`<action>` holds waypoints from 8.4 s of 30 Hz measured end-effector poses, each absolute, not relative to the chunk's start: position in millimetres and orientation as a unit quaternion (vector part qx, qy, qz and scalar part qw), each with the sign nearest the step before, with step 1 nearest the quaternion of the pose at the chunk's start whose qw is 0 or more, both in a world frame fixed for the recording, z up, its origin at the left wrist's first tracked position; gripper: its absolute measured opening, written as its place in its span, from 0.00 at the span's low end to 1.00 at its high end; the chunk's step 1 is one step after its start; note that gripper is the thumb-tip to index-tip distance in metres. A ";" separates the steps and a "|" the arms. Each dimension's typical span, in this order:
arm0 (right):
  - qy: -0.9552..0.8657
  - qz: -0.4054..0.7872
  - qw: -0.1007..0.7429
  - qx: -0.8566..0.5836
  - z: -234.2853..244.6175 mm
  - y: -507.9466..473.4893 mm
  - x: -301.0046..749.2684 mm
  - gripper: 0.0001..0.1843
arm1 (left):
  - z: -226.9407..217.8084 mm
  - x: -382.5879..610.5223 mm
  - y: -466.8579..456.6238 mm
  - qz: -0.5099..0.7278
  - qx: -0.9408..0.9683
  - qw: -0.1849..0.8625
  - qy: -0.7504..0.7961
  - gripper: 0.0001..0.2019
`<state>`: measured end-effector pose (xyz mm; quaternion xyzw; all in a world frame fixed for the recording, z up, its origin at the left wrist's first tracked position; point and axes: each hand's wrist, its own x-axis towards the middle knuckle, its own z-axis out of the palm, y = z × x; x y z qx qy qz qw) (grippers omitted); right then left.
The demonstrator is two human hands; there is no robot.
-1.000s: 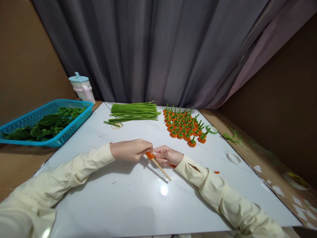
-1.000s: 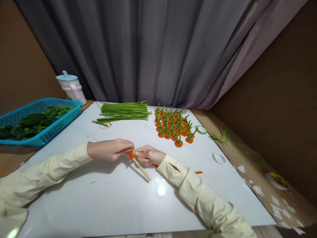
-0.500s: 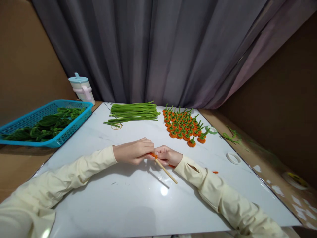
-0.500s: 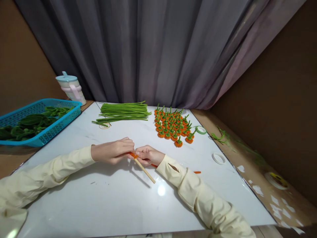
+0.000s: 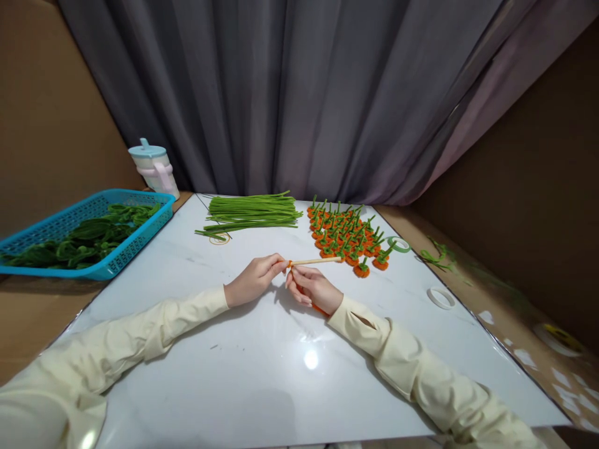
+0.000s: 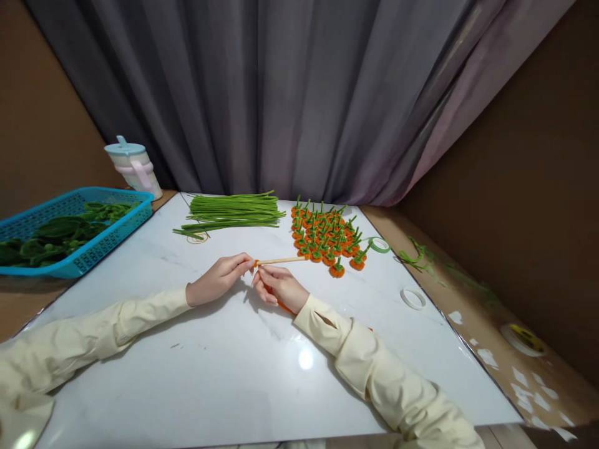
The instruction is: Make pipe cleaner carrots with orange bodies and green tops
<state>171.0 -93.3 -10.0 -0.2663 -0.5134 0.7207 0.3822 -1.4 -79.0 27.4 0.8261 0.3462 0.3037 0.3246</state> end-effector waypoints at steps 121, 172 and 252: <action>-0.503 0.783 0.235 -0.281 -2.2 -89.7 183.7 0.17 | 24.3 -10.5 -62.7 0.171 0.938 0.021 0.300 0.13; -0.489 0.795 0.281 -0.225 -6.6 -87.1 187.4 0.10 | 18.5 5.6 -77.3 0.360 0.622 0.616 0.323 0.14; -0.516 0.771 0.273 -0.253 -9.9 -79.8 183.4 0.18 | 22.8 -14.3 -46.4 0.276 0.828 0.334 0.356 0.14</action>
